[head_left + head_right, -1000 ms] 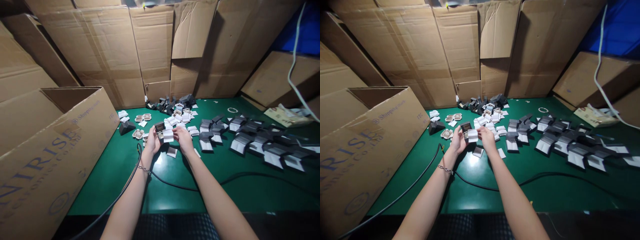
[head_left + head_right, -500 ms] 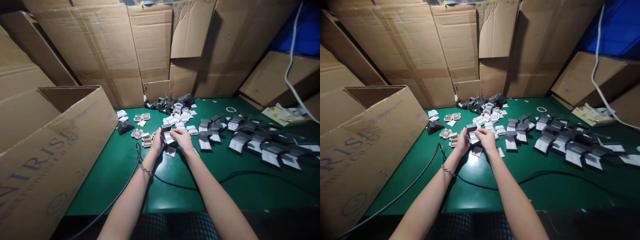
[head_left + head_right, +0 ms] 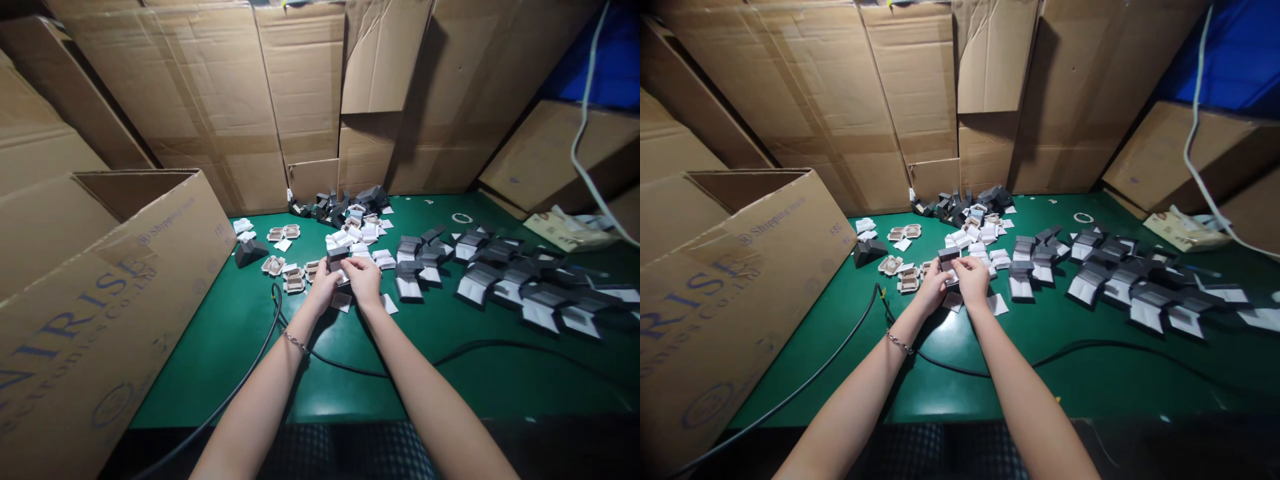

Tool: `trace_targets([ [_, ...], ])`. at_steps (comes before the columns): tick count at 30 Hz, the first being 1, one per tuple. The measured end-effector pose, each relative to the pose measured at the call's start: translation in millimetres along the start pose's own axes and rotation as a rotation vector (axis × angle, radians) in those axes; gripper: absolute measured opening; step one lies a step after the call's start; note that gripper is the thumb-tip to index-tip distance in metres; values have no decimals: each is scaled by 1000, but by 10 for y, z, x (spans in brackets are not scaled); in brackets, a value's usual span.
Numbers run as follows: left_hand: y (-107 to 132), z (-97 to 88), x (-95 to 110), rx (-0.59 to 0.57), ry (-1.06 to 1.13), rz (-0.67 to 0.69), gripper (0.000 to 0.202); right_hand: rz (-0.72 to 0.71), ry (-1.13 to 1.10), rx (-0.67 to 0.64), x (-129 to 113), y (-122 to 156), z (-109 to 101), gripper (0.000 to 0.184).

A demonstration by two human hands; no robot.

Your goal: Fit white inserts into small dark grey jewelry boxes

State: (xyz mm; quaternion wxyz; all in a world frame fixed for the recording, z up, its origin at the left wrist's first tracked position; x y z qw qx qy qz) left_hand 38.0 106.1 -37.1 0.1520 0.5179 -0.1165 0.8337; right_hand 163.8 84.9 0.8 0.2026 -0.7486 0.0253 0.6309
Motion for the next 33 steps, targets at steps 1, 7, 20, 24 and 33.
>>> trace_targets([
  [1,-6,-3,1,-6,-30,16,49,-14,23,-7,-19,3,11,20],
  [7,-29,-15,23,1,-90,94,52,-106,297,-102,-197,32,89,18],
  [20,-14,-14,53,11,-202,91,51,-156,479,-112,-352,86,106,18],
  [24,-5,-6,65,16,-199,97,50,-138,532,-142,-391,104,133,15],
  [33,40,78,168,7,-151,17,52,62,85,-104,-57,-12,69,41],
])
Point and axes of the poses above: each hand's wrist, its own y-axis away from the middle knuckle, its own z-axis out of the palm, x = y × z, the point moved 10 cm from there along -y, towards the middle knuckle, and after that the axes turned 12 degrees about -x, right-handed, at the moved point
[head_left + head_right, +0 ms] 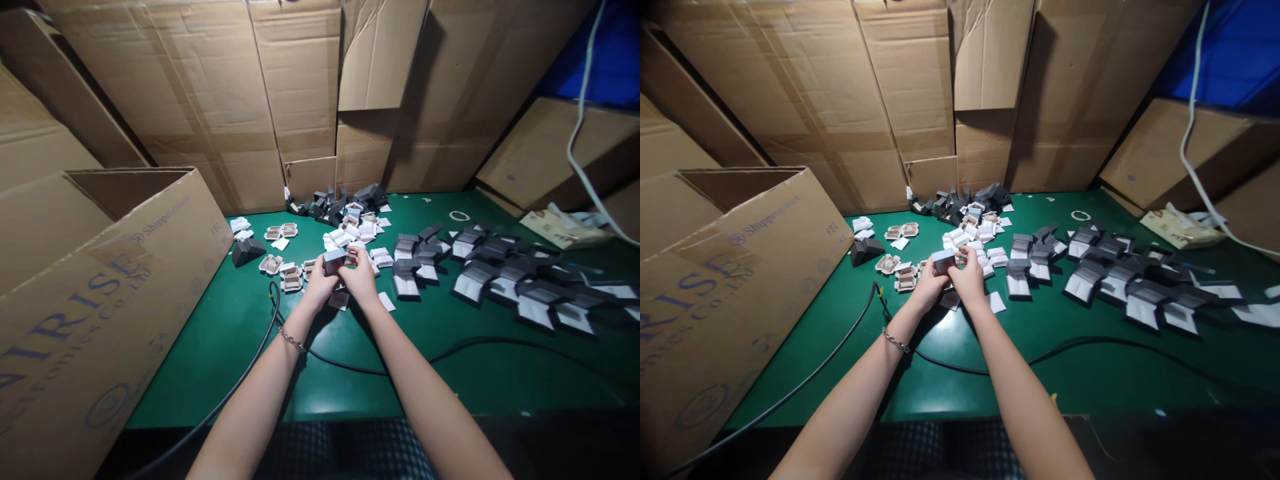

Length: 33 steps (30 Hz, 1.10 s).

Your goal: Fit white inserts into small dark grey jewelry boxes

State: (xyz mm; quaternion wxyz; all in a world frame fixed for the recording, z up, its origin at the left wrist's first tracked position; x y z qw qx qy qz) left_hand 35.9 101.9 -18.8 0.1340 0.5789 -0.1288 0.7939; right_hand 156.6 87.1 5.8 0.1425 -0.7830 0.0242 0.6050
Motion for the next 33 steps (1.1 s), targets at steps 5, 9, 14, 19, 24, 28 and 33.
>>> trace_targets([
  [5,-1,45,15,-46,-27,16,51,76,-110,-220,69,-53,204,25],
  [9,5,15,-49,-20,-69,-30,46,123,-123,-227,127,-56,192,19],
  [14,16,24,-19,-29,-109,-33,46,90,-153,-223,147,-72,188,13],
  [19,42,55,31,-5,-104,13,58,80,-210,-205,115,-54,206,17],
  [24,25,-86,-107,97,36,-15,73,169,-430,-273,143,-35,339,43],
  [28,-31,-237,-182,137,122,-39,38,253,-483,-132,225,-27,200,47],
  [33,-67,-327,-303,168,312,-122,27,279,-493,-14,300,-31,-6,42],
])
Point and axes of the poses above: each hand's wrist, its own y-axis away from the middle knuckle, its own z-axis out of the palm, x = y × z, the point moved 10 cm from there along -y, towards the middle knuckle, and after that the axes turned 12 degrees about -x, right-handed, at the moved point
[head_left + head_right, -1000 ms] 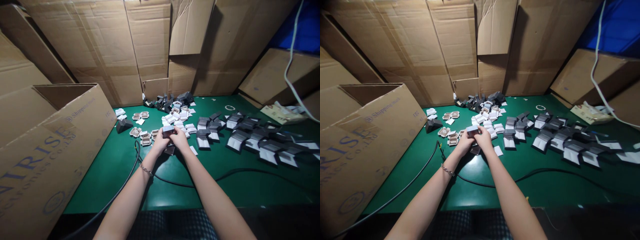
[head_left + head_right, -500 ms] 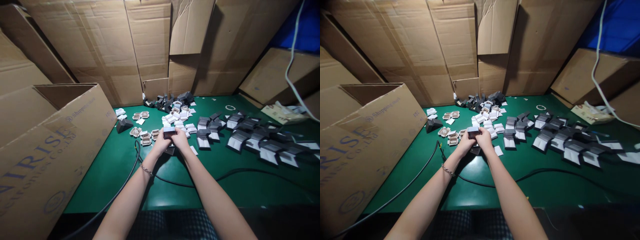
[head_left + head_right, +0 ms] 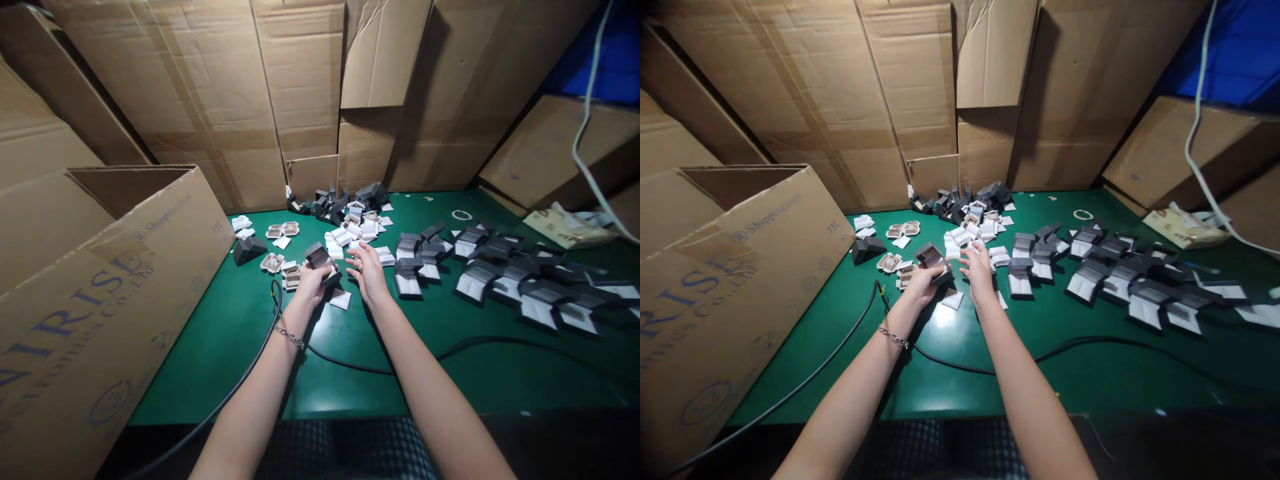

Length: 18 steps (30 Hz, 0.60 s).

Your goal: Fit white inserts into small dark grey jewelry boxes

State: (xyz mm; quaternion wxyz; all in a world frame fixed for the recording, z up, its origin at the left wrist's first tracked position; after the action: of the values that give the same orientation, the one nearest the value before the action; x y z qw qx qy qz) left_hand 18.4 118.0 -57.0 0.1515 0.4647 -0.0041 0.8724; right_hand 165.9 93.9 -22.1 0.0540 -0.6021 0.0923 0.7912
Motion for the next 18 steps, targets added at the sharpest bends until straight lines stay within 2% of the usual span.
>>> trace_targets([
  [2,-11,-52,18,36,48,18,26,-13,-8,-1,-14,-9,-25,39],
  [6,-9,-184,151,124,116,147,28,-16,-17,49,-23,14,-45,40],
  [10,0,-273,252,168,96,221,27,-169,80,86,-179,98,28,33],
  [13,16,-288,278,189,64,223,24,-283,166,14,-249,169,192,24],
  [18,45,-151,321,119,23,210,27,-303,270,-104,-202,236,386,24],
])
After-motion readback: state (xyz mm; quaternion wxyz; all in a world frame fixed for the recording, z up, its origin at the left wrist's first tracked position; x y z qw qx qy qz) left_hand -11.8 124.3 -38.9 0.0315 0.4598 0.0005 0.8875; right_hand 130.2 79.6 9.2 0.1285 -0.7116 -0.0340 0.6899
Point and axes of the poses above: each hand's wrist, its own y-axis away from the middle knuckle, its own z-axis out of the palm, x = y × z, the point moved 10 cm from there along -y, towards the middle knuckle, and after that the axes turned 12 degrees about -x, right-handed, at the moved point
